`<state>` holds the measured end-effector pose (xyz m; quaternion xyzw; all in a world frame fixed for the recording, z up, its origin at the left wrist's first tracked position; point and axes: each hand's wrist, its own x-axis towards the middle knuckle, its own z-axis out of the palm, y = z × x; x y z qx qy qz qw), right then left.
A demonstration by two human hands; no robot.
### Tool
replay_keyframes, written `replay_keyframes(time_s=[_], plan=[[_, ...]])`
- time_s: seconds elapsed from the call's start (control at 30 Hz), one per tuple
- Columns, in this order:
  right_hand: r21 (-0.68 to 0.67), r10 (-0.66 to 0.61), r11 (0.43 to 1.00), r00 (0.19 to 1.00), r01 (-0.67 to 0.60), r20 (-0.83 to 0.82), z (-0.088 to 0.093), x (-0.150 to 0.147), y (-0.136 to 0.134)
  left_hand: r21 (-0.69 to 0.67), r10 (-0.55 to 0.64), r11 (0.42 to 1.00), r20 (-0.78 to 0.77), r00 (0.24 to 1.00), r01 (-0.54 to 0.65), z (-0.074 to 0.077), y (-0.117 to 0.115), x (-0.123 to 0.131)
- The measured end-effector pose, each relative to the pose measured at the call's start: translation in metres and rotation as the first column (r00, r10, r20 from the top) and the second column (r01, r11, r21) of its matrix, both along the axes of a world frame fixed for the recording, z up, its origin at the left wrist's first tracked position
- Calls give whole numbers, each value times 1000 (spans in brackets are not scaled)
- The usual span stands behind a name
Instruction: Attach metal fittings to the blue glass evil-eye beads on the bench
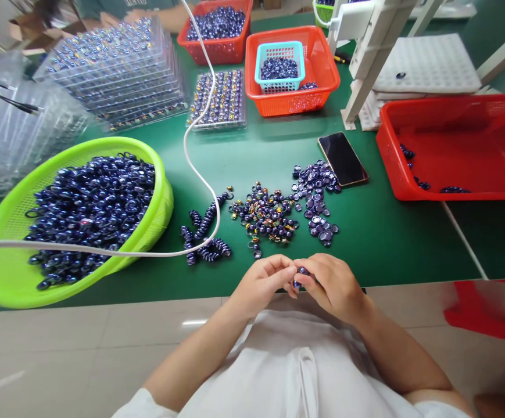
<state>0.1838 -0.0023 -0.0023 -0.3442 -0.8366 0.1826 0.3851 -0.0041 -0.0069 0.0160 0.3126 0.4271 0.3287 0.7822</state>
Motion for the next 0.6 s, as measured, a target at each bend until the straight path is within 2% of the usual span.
replay_keyframes(time_s=[0.1,0.2,0.3,0.4,0.5,0.6], plan=[[8,-8,1000,999,8,35,-4,1,0,196,35,980,-71,997,-21,4,-1,-4],[34,11,999,999,-13,42,-5,-3,-2,323,12,946,-143,990,35,7,-3,-4],[66,3,998,999,-6,50,-5,-8,-3,389,-33,913,-236,971,126,9,-4,-3],[90,-3,996,999,-2,52,-6,-11,-4,461,-20,868,-336,942,183,8,-5,-3],[99,27,995,999,-32,44,-9,-12,-4,516,35,834,-400,916,193,4,-8,-3],[115,29,993,999,-33,31,-11,-13,-5,536,74,830,-382,921,155,1,-10,-3]])
